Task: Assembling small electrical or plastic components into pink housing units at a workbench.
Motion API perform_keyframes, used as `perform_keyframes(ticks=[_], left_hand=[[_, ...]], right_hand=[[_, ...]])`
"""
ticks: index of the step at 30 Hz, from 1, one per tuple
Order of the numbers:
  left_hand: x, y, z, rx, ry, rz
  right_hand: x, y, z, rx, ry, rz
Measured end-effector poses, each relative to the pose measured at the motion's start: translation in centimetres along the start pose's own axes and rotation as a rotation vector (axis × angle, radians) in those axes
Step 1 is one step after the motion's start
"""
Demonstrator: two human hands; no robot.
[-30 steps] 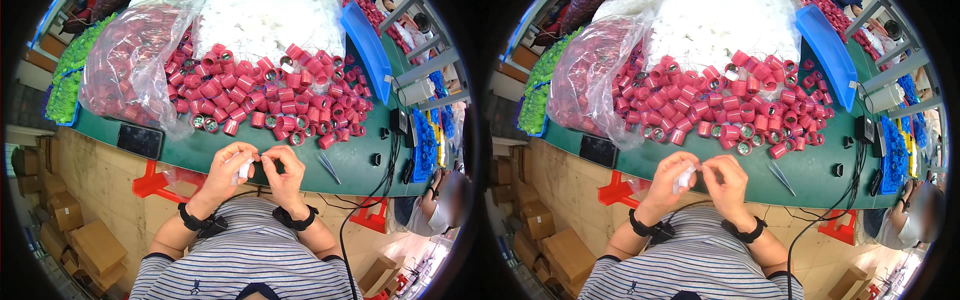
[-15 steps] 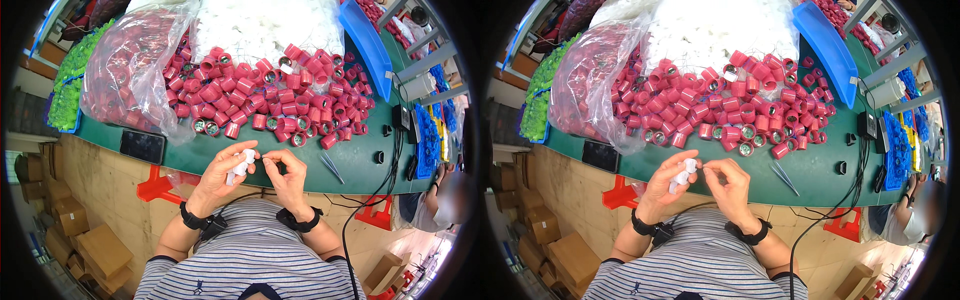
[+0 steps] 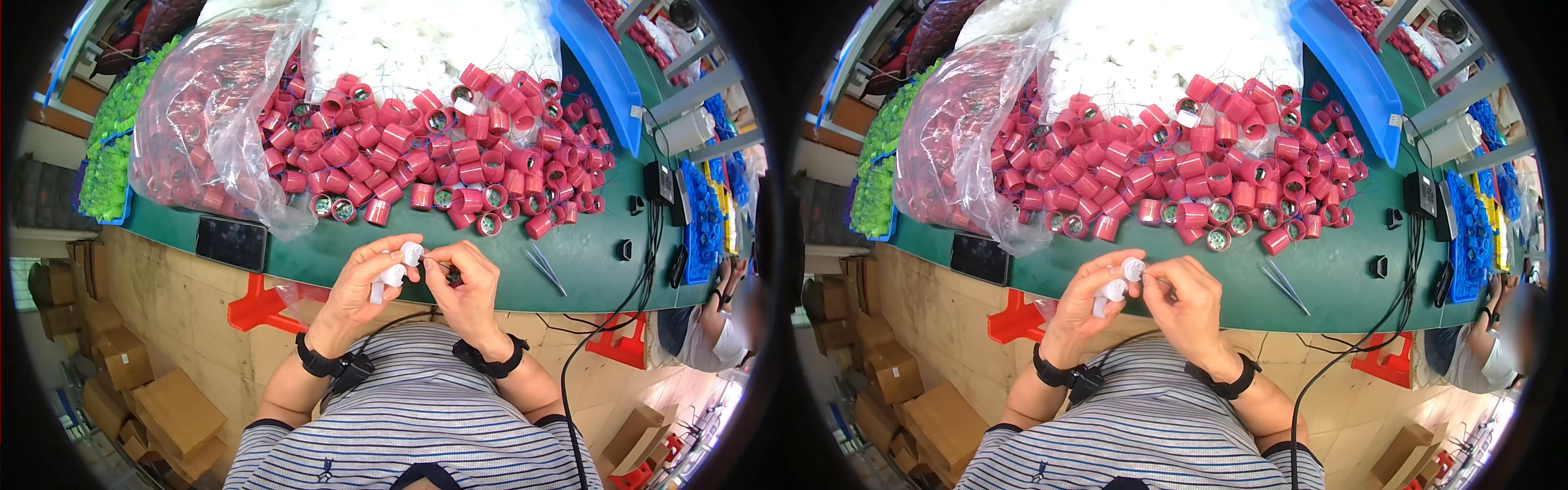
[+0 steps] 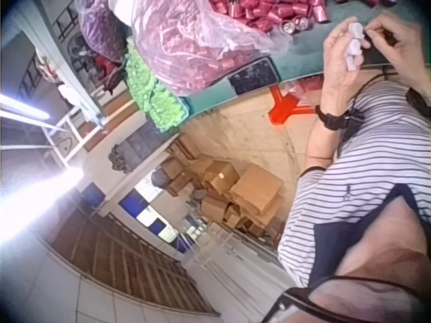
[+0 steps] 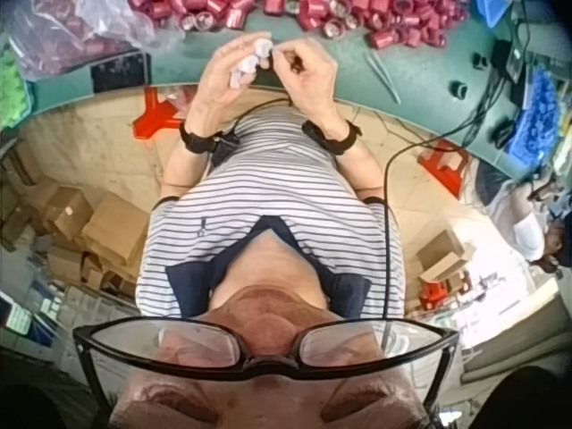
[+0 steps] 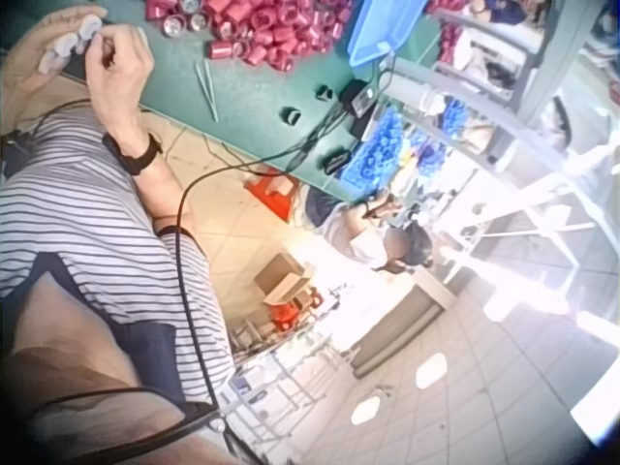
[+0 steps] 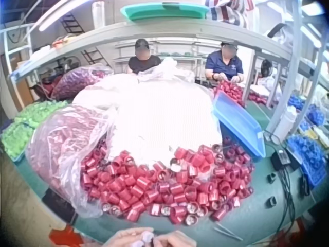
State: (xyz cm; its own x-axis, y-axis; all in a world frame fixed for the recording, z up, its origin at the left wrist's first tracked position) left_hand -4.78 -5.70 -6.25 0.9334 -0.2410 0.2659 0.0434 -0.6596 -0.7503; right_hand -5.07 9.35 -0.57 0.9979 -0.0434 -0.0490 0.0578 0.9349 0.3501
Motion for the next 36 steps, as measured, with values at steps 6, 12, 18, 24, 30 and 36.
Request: perform_keyframes(ticks=[6,12,18,24,30,36], left_hand=[[0.1,0.3,-0.2,-0.009,-0.010,0.032],[0.1,0.2,-0.1,-0.040,0.010,-0.006],[0.2,0.2,-0.1,-0.036,0.019,0.014],[0.3,-0.2,-0.3,-0.071,0.011,0.005],[0.4,-0.3,-0.6,-0.221,-0.063,0.009],[0.4,-0.6,-1.1,-0.455,-0.180,0.007]], right_hand=[[-0.1,-0.4,0.3,0.047,0.042,0.000],[-0.2,-0.4,0.4,0.059,0.066,0.001],[-0.3,-0.4,0.4,0.068,0.065,0.003],[-0.2,-0.5,0.4,0.071,0.050,-0.001],[-0.3,-0.4,0.5,0.093,0.049,0.002],[-0.3,-0.4,0.2,0.094,0.042,0.005]])
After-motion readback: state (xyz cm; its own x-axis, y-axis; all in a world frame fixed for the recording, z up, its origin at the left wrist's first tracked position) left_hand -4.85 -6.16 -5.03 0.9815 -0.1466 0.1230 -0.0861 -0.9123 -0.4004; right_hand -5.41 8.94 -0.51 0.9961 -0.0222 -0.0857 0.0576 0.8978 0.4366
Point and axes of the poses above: each hand's wrist, its own x-axis away from the middle knuckle, its own y-axis out of the back of the hand, z = x × y, the point moved 5 cm from there along -x, towards the middle knuckle, and after that the axes turned 13 degrees about -y, right-handed, at the moved point
